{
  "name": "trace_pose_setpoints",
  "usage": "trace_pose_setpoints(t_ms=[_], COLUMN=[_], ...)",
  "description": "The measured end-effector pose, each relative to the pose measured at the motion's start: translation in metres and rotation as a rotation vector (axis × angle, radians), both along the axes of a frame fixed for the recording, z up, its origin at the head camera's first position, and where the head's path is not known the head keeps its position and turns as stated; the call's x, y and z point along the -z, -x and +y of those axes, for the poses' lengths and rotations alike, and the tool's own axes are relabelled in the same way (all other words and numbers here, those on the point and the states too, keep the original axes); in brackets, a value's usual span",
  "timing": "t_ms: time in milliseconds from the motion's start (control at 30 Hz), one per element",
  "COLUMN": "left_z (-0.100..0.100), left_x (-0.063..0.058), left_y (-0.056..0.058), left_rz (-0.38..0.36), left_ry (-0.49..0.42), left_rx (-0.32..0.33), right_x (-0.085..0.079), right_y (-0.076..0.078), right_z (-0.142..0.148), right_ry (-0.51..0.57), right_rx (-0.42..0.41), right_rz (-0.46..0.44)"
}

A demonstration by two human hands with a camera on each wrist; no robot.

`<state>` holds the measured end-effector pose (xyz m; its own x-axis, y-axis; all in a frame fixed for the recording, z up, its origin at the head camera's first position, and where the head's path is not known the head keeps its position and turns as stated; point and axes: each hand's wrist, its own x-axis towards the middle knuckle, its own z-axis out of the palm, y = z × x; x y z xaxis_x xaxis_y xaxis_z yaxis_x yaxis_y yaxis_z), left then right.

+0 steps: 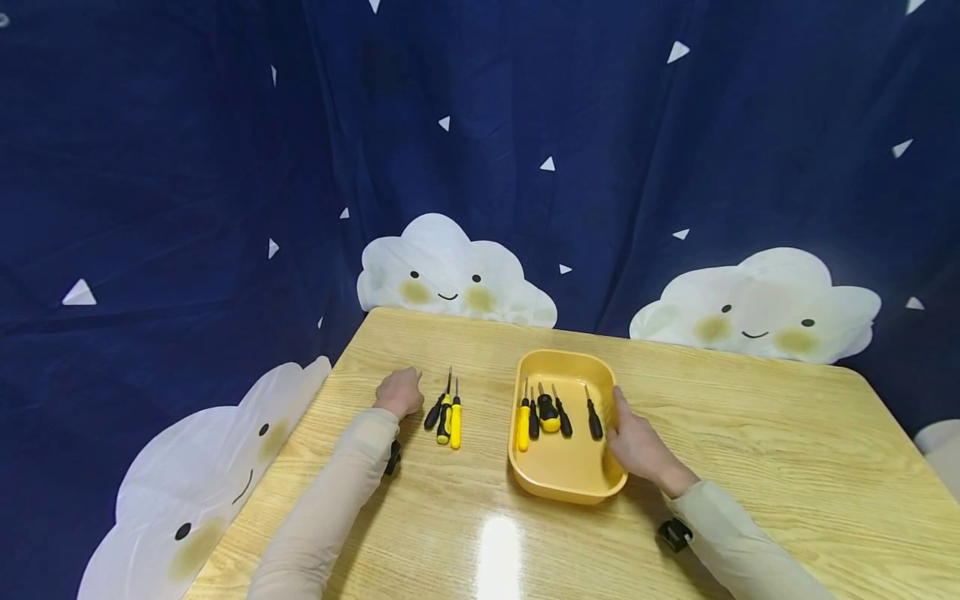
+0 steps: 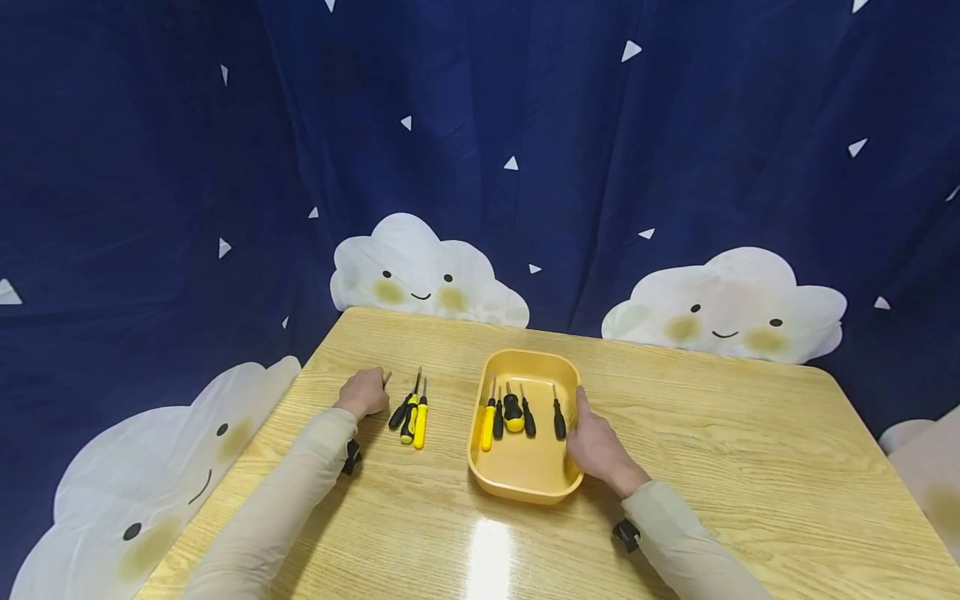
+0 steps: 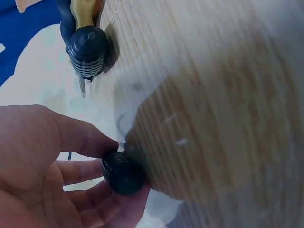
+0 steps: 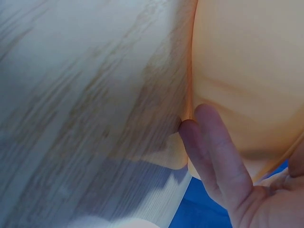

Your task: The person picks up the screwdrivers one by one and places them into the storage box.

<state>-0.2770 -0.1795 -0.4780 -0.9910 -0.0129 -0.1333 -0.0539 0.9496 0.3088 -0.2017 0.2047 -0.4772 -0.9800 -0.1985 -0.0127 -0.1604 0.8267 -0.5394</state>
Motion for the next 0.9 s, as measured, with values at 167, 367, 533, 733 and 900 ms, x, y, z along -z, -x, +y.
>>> trace_pose_setpoints(t_ms=[167, 367, 533, 733, 900], left_z=[0.002, 0.004, 0.008, 0.014, 0.019], left_x=[-0.001, -0.002, -0.006, -0.014, -0.017], left_y=[0.000, 0.001, 0.001, 0.001, 0.002], left_rz=[-0.006, 0.007, 0.012, 0.012, 0.033], left_ry=[-0.011, -0.035, -0.072, -0.067, -0.066], left_rx=[-0.004, -0.012, -0.012, 0.007, 0.028], right_x=[0.000, 0.002, 0.000, 0.000, 0.001], right_y=[0.000, 0.001, 0.000, 0.000, 0.001], right_z=[0.000, 0.001, 0.000, -0.001, 0.000], right_ry=[0.000, 0.001, -0.007, -0.015, -0.019], right_rx=[0.003, 0.006, 0.003, 0.002, 0.007], right_rz=[-0.002, -0.009, 0.015, 0.026, 0.002])
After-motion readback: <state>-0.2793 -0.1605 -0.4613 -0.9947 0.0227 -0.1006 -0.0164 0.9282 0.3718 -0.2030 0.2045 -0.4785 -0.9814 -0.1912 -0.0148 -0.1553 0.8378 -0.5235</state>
